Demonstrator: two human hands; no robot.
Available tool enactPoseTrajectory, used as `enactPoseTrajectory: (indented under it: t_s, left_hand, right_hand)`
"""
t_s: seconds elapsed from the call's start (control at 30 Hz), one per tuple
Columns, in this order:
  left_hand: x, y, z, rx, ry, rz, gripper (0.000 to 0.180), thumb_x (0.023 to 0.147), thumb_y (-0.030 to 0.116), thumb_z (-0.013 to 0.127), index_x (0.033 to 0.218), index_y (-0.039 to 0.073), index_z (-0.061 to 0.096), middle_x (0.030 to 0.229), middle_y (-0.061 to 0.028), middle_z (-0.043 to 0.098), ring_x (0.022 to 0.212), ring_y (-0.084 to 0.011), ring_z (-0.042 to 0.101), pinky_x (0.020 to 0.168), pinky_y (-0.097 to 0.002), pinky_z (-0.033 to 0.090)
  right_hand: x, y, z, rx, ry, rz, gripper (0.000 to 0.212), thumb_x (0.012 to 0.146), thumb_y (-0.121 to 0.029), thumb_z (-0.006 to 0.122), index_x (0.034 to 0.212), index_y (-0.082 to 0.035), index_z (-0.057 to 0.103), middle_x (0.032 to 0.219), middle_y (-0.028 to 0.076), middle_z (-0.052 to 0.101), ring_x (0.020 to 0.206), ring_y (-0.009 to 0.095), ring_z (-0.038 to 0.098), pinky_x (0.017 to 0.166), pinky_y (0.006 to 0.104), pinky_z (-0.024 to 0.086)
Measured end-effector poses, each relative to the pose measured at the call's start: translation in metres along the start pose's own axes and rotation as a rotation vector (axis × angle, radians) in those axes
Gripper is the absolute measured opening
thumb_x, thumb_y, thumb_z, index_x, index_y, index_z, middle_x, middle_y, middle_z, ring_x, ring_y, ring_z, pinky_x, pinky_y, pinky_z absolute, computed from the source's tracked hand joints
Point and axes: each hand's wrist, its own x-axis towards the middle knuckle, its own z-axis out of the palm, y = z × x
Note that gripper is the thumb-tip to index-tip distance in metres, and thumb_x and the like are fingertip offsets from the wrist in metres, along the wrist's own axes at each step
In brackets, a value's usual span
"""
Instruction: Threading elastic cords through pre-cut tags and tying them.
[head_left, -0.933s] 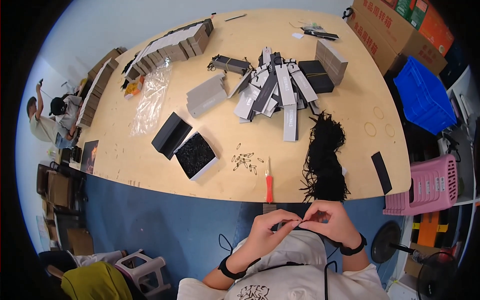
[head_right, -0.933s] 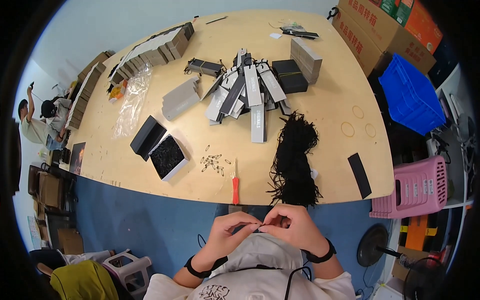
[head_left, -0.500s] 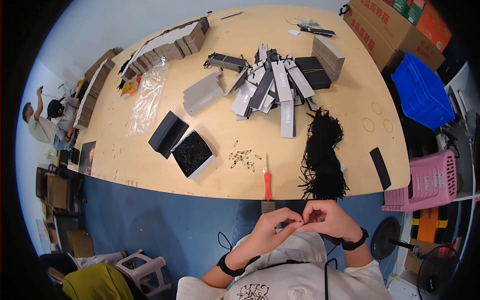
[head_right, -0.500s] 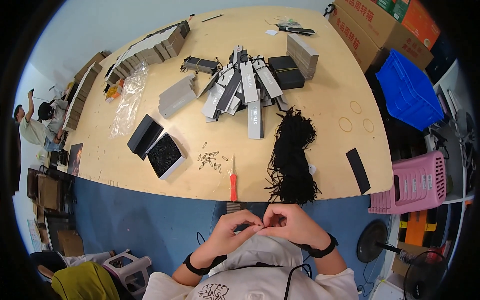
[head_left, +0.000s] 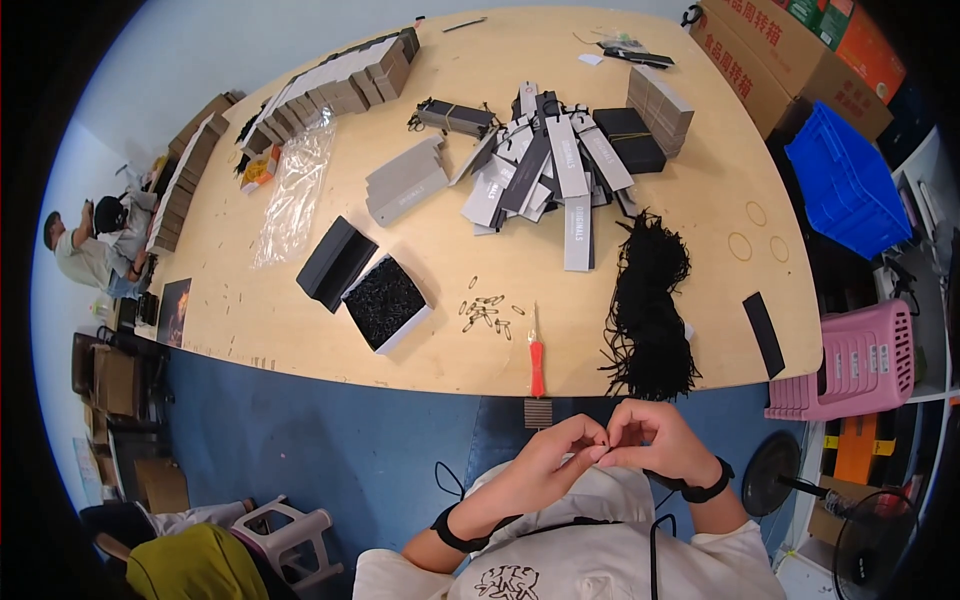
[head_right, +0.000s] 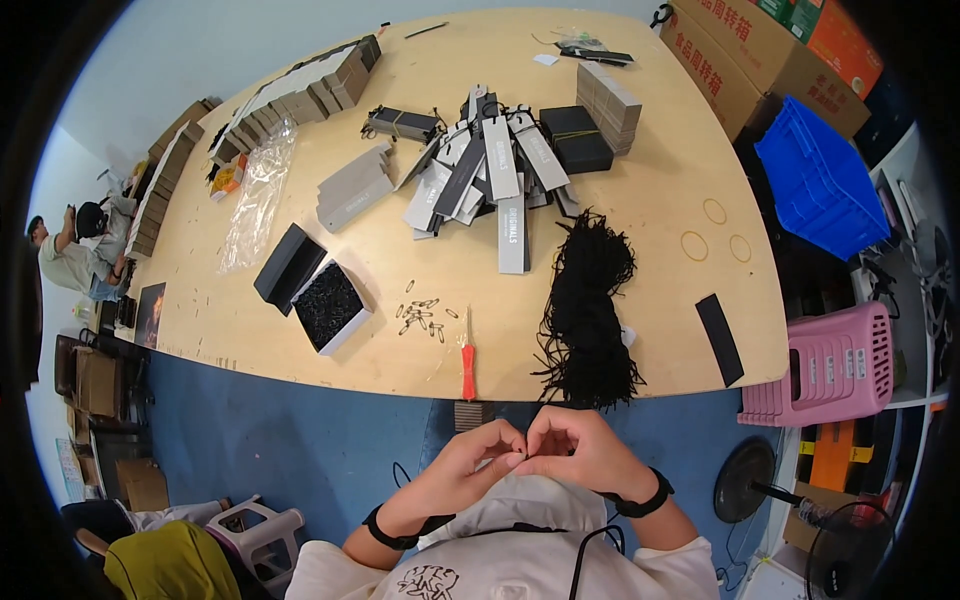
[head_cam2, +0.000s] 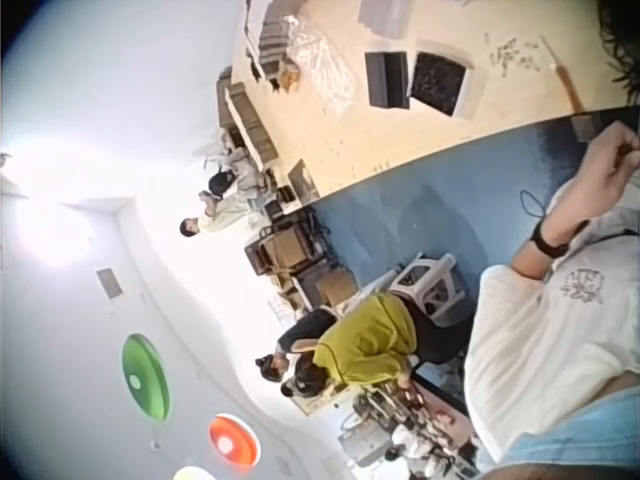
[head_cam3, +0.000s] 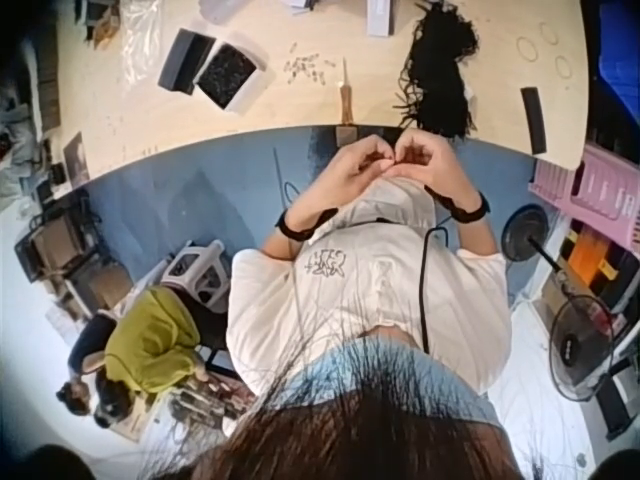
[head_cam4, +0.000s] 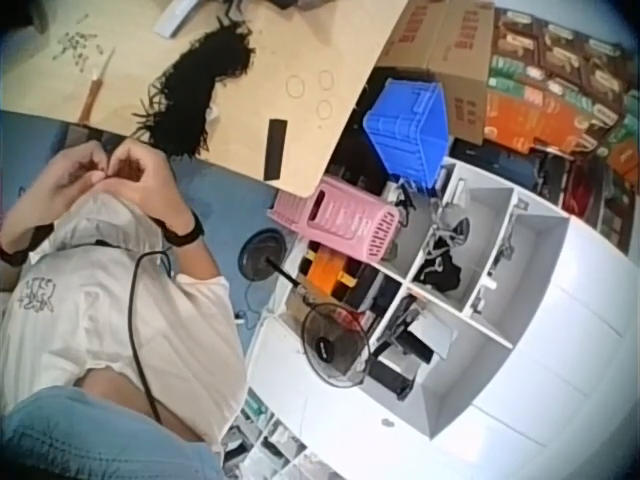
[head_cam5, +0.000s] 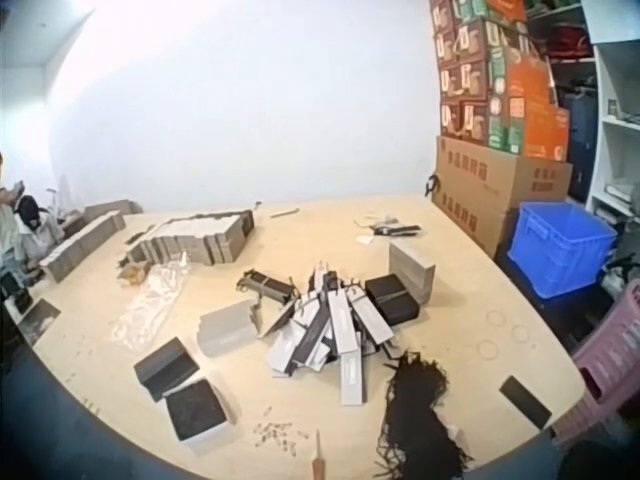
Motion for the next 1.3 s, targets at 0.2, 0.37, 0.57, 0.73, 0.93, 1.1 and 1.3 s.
enactPoseTrajectory:
  t_s: [0.2, 0.37, 0.57, 0.73, 0.93, 1.1, 1.3]
  left_hand:
    - [0.0, -0.004, 0.0, -0.182, -0.008, -0.025, 0.007, 0.095, 0.003, 0.053, 0.101, -0.002, 0.054, 0.093, -0.0033, 0.055, 0.088, -0.0089, 0.053, 0.08, -0.0242, 0.046]
    - [0.0, -0.004, -0.004, -0.001, -0.04, 0.031, 0.008, 0.095, 0.004, 0.054, 0.101, -0.001, 0.054, 0.094, -0.0033, 0.055, 0.091, -0.0092, 0.055, 0.084, -0.0256, 0.046]
    - [0.0, -0.003, -0.009, -0.03, -0.034, -0.006, 0.008, 0.095, 0.004, 0.054, 0.101, -0.001, 0.054, 0.095, -0.0049, 0.057, 0.089, -0.0103, 0.056, 0.083, -0.0268, 0.047]
    - [-0.001, 0.003, -0.012, 0.031, -0.061, -0.001, 0.008, 0.095, 0.005, 0.055, 0.101, -0.001, 0.054, 0.094, -0.0064, 0.061, 0.087, -0.0115, 0.058, 0.082, -0.0268, 0.047]
    - [-0.001, 0.011, -0.014, 0.065, -0.084, 0.023, 0.009, 0.094, 0.005, 0.056, 0.101, 0.0, 0.055, 0.092, -0.0079, 0.064, 0.084, -0.0146, 0.061, 0.078, -0.0273, 0.048]
    - [-0.001, 0.015, -0.018, 0.114, -0.135, 0.044, 0.009, 0.093, 0.006, 0.056, 0.101, 0.001, 0.056, 0.091, -0.0078, 0.064, 0.083, -0.0162, 0.062, 0.075, -0.0274, 0.048]
    - [-0.001, 0.018, -0.019, 0.084, -0.155, 0.015, 0.01, 0.093, 0.007, 0.057, 0.101, 0.001, 0.056, 0.091, -0.0078, 0.065, 0.083, -0.0168, 0.062, 0.075, -0.0274, 0.048]
  right_hand:
    - [0.005, 0.004, -0.002, 0.294, -0.083, 0.048, 0.024, 0.077, -0.003, 0.078, 0.086, -0.006, 0.056, 0.085, -0.002, 0.061, 0.075, 0.001, 0.054, 0.063, 0.0163, 0.041]
    - [0.004, -0.003, -0.003, 0.091, -0.052, 0.078, 0.024, 0.075, 0.005, 0.075, 0.088, -0.003, 0.057, 0.086, 0.001, 0.063, 0.077, 0.008, 0.06, 0.069, 0.0217, 0.05]
    - [0.001, -0.006, -0.003, 0.088, 0.019, -0.103, 0.016, 0.079, -0.002, 0.073, 0.091, -0.003, 0.063, 0.086, 0.001, 0.063, 0.073, 0.006, 0.059, 0.061, 0.0191, 0.044]
    - [0.005, -0.002, -0.007, -0.021, -0.029, -0.155, 0.01, 0.08, -0.002, 0.072, 0.088, -0.003, 0.066, 0.085, 0.002, 0.063, 0.072, 0.007, 0.058, 0.059, 0.0199, 0.044]
    - [0.007, -0.002, -0.005, -0.097, -0.044, -0.224, 0.01, 0.079, 0.0, 0.071, 0.087, -0.003, 0.065, 0.085, 0.002, 0.063, 0.07, 0.009, 0.058, 0.057, 0.0205, 0.045]
    - [0.005, -0.002, -0.004, -0.059, -0.05, -0.193, 0.012, 0.075, 0.007, 0.072, 0.082, 0.001, 0.063, 0.084, 0.008, 0.063, 0.074, 0.015, 0.062, 0.064, 0.0253, 0.05]
    - [0.006, -0.002, 0.0, -0.039, -0.067, -0.267, 0.011, 0.079, 0.006, 0.069, 0.087, 0.001, 0.063, 0.086, 0.007, 0.063, 0.074, 0.013, 0.064, 0.062, 0.0225, 0.051]
